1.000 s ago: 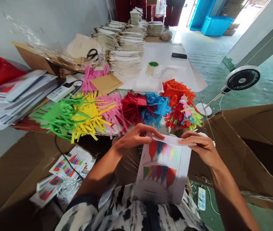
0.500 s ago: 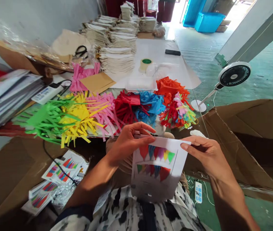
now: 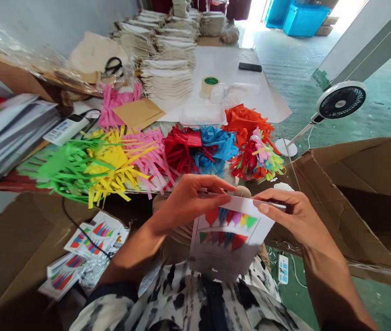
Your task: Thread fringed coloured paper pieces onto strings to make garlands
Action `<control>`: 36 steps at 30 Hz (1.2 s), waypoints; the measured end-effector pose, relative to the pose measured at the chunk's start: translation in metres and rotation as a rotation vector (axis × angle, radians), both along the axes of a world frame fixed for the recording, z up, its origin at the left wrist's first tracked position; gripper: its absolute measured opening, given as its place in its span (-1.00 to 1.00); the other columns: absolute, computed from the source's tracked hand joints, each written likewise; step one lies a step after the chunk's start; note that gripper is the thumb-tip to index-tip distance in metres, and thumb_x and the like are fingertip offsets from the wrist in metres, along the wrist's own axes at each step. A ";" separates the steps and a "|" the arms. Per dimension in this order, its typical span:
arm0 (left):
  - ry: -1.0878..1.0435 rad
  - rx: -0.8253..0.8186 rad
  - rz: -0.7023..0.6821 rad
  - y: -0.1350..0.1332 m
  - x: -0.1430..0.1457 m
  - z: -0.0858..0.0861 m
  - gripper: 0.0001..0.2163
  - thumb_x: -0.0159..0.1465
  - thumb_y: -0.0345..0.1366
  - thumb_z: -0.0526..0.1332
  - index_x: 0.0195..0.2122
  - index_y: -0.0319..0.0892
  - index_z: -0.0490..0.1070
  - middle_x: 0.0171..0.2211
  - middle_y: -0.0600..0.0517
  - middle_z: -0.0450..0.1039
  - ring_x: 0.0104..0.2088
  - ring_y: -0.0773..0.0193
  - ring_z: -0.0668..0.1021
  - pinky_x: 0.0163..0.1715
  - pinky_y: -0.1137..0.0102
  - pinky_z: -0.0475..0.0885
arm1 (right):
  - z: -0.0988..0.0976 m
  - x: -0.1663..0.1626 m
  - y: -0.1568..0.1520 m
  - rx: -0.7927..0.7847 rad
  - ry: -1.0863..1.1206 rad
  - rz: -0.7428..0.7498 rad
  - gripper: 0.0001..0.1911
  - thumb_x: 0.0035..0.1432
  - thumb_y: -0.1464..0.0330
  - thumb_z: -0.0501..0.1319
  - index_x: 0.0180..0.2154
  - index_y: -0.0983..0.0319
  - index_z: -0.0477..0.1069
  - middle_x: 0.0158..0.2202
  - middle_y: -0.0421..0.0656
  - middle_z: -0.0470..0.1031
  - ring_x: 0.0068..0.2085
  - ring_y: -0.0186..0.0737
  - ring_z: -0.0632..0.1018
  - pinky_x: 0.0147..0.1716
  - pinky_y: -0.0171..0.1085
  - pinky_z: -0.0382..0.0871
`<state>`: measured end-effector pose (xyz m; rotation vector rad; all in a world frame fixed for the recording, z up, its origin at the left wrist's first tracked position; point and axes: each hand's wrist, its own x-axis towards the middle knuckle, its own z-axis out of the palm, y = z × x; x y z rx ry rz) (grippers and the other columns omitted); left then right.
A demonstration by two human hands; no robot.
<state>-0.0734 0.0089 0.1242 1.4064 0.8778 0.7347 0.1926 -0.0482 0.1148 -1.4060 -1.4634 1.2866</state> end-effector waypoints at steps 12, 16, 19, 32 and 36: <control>0.033 0.081 -0.083 0.034 -0.009 -0.038 -0.60 0.12 -0.10 0.56 -0.03 -0.09 0.70 -0.05 -0.09 0.65 -0.07 0.16 0.63 -0.17 0.38 0.53 | -0.027 0.014 0.007 0.243 -0.179 0.013 -0.70 0.35 0.17 0.34 0.10 -0.07 0.63 0.07 -0.20 0.67 0.04 -0.11 0.64 0.05 -0.18 0.51; -0.052 0.199 -0.102 0.041 -0.009 -0.042 -0.52 0.01 -0.16 0.63 -0.01 -0.01 0.69 0.17 -0.12 0.53 0.08 0.13 0.60 0.00 0.32 0.55 | -0.036 0.019 0.016 0.332 -0.186 0.019 -0.76 0.39 0.18 0.30 0.02 -0.06 0.68 -0.02 -0.18 0.71 -0.01 -0.12 0.66 0.00 -0.19 0.53; -0.071 0.234 -0.108 0.040 -0.006 -0.048 -0.58 0.09 -0.16 0.59 -0.01 -0.03 0.70 0.17 -0.13 0.55 0.07 0.13 0.62 0.03 0.31 0.56 | -0.044 0.021 0.022 0.406 -0.151 -0.003 -0.74 0.45 0.17 0.22 0.00 -0.06 0.68 -0.02 -0.17 0.71 0.04 -0.11 0.65 0.05 -0.18 0.51; -0.070 0.098 -0.046 0.034 0.004 -0.048 -0.59 0.35 -0.06 0.37 0.17 -0.11 0.61 -0.24 -0.02 0.68 -0.38 0.35 0.57 -0.39 0.49 0.45 | -0.059 0.013 0.027 0.224 0.043 -0.194 -0.70 0.28 0.16 0.37 0.02 0.02 0.69 -0.10 -0.18 0.72 -0.30 -0.20 0.62 -0.34 -0.25 0.48; -0.107 0.114 -0.045 0.036 0.003 -0.051 -0.64 0.34 -0.09 0.39 0.11 -0.08 0.66 -0.15 -0.06 0.70 -0.30 0.31 0.62 -0.30 0.46 0.50 | -0.064 0.012 0.028 0.201 0.092 -0.199 -0.70 0.24 0.18 0.39 0.01 -0.01 0.69 -0.08 -0.17 0.72 -0.22 -0.12 0.67 -0.23 -0.20 0.53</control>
